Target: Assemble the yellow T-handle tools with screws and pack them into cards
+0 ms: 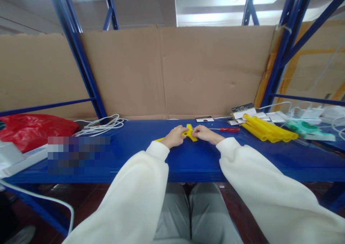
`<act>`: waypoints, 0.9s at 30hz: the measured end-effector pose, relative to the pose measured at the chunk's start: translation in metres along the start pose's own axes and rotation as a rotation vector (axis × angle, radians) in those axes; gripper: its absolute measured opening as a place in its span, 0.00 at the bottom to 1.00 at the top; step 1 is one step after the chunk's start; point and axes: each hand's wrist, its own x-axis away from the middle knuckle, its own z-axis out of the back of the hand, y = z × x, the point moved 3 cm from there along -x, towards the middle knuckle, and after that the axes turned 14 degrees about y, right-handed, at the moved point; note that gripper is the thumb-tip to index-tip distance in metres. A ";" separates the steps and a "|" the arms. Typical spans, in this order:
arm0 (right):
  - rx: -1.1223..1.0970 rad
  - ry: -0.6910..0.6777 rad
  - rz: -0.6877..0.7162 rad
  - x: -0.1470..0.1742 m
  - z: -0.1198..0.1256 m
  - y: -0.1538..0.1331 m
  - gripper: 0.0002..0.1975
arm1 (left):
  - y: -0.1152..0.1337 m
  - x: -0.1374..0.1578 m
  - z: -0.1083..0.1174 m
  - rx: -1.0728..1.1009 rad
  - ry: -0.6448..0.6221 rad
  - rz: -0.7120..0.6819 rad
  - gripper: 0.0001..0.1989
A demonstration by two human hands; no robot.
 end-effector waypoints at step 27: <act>-0.413 -0.114 -0.356 0.002 0.001 0.005 0.06 | 0.006 0.000 0.009 0.022 0.009 -0.012 0.20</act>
